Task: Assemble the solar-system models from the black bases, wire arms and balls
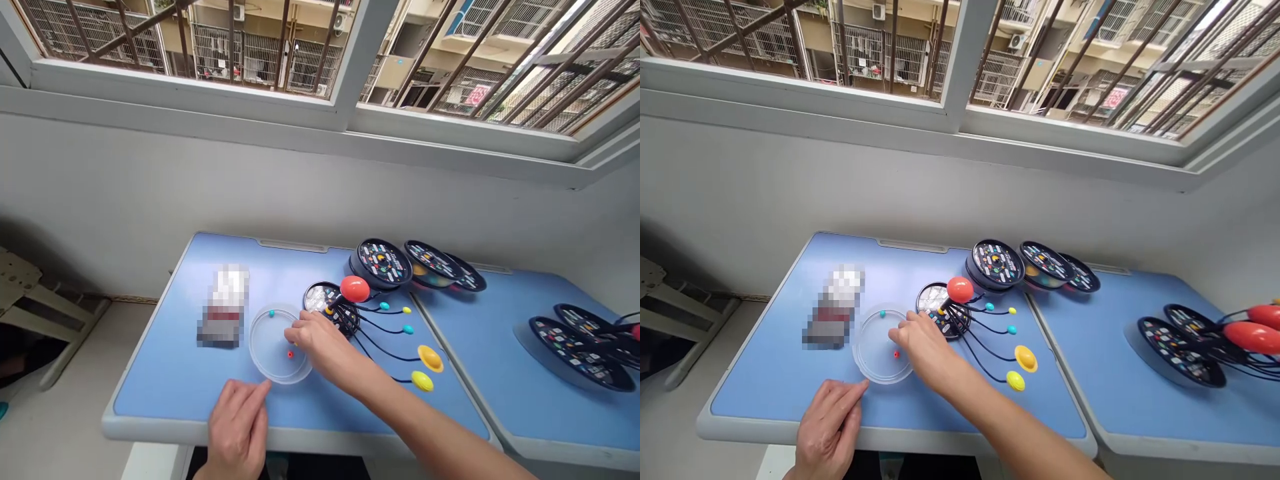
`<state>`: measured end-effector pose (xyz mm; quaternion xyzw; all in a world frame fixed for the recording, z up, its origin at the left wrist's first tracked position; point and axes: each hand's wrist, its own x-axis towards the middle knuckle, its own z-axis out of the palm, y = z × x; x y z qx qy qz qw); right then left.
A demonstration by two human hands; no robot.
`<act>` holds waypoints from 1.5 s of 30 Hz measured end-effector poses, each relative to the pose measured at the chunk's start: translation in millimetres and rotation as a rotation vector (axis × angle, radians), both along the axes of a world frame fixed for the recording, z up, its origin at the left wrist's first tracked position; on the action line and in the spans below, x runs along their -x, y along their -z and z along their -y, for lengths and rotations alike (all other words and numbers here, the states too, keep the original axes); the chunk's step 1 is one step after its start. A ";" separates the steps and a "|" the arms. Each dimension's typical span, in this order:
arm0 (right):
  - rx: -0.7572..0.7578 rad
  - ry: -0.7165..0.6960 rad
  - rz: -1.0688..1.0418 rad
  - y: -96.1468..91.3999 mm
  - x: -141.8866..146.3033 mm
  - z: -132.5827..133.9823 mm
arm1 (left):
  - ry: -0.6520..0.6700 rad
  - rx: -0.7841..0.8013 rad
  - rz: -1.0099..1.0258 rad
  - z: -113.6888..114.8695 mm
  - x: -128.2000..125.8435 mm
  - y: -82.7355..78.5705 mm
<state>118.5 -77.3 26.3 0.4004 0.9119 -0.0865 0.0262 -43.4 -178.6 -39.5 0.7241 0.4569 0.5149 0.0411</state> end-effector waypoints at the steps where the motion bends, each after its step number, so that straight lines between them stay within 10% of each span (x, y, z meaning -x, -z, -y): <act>1: 0.003 -0.002 0.004 -0.8 0.1 0.3 | -0.003 -0.002 0.005 0.0 -0.2 -0.2; 33: -0.053 -0.050 0.108 -3.0 6.1 7.2 | -0.016 -0.028 -0.042 -1.8 -0.3 -1.1; 40: 0.022 -0.040 -0.107 0.3 6.5 13.3 | 0.012 -0.031 -0.064 -2.8 1.7 0.9; 45: 0.146 0.128 -0.451 -32.7 -19.1 24.7 | 0.012 -0.001 -0.074 -1.8 4.9 5.8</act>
